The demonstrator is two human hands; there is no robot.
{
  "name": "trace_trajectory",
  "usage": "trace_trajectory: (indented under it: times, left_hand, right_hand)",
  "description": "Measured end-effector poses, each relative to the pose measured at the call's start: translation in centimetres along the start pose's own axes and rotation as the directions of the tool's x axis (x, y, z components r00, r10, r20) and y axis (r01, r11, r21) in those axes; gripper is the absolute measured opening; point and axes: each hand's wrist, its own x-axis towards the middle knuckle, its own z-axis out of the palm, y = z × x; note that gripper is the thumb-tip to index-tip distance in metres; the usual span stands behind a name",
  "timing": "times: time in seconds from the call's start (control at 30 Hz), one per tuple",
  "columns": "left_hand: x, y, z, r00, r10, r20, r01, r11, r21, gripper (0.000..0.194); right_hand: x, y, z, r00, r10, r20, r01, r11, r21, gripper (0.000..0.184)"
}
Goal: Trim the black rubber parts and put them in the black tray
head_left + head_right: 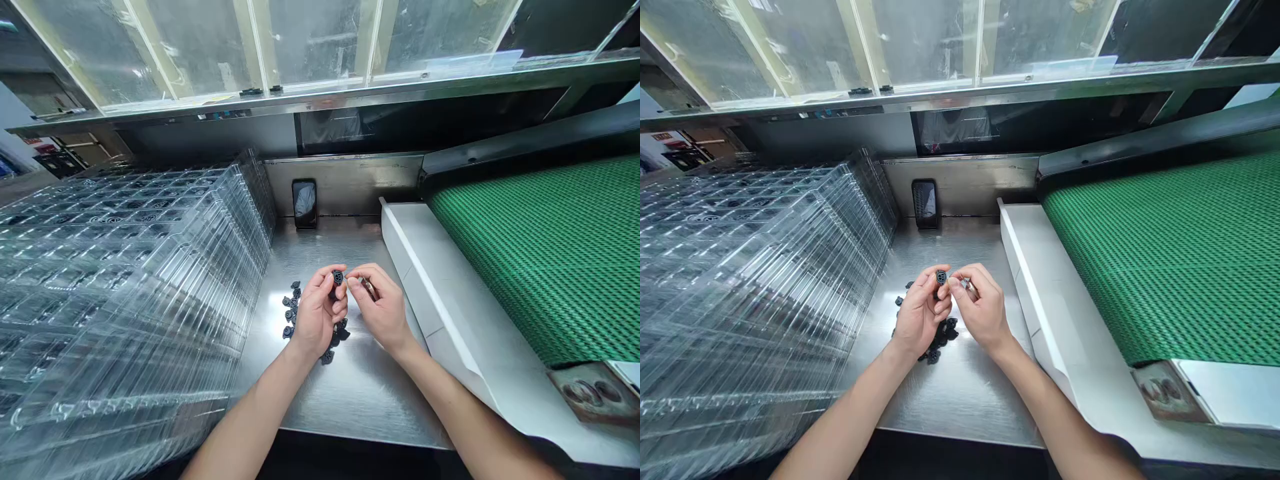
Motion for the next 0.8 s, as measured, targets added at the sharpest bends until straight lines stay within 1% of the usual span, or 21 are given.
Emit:
trace_trajectory:
  times: [0.13,0.2,0.3,0.4,0.57,0.7,0.8]
  left_hand:
    - [0.0,0.14,0.01,1.0,-0.006,-0.002,0.006,1.0,-0.006,0.03]
    - [0.04,0.22,0.03,1.0,-0.002,-0.01,0.002,1.0,-0.016,0.031]
    - [0.06,0.27,0.06,1.0,0.0,-0.019,-0.001,1.0,-0.024,0.032]
    - [0.04,0.22,0.1,1.0,0.007,-0.019,-0.008,1.0,-0.027,0.031]
    - [0.06,0.14,0.23,0.999,0.013,-0.033,-0.015,0.999,-0.046,0.032]
    - [0.07,0.17,0.26,1.0,0.012,-0.026,-0.014,0.997,-0.071,0.032]
    - [0.04,0.2,0.18,1.0,0.014,-0.028,-0.016,0.996,-0.085,0.032]
  right_hand:
    - [-0.11,-0.08,-0.13,0.996,-0.076,0.053,0.077,0.997,-0.02,0.032]
    - [-0.23,-0.12,-0.07,0.992,-0.101,0.081,0.107,0.992,-0.07,0.036]
    - [-0.43,-0.1,0.13,0.986,-0.127,0.111,0.148,0.969,-0.199,0.03]
    - [-0.52,0.02,0.26,0.978,-0.176,0.113,0.202,0.935,-0.292,0.028]
    - [-0.51,0.17,0.24,0.964,-0.237,0.123,0.266,0.889,-0.374,0.026]
    - [-0.46,0.25,0.22,0.958,-0.266,0.111,0.287,0.854,-0.433,0.026]
    - [-0.48,0.25,0.22,0.954,-0.278,0.114,0.299,0.843,-0.447,0.026]
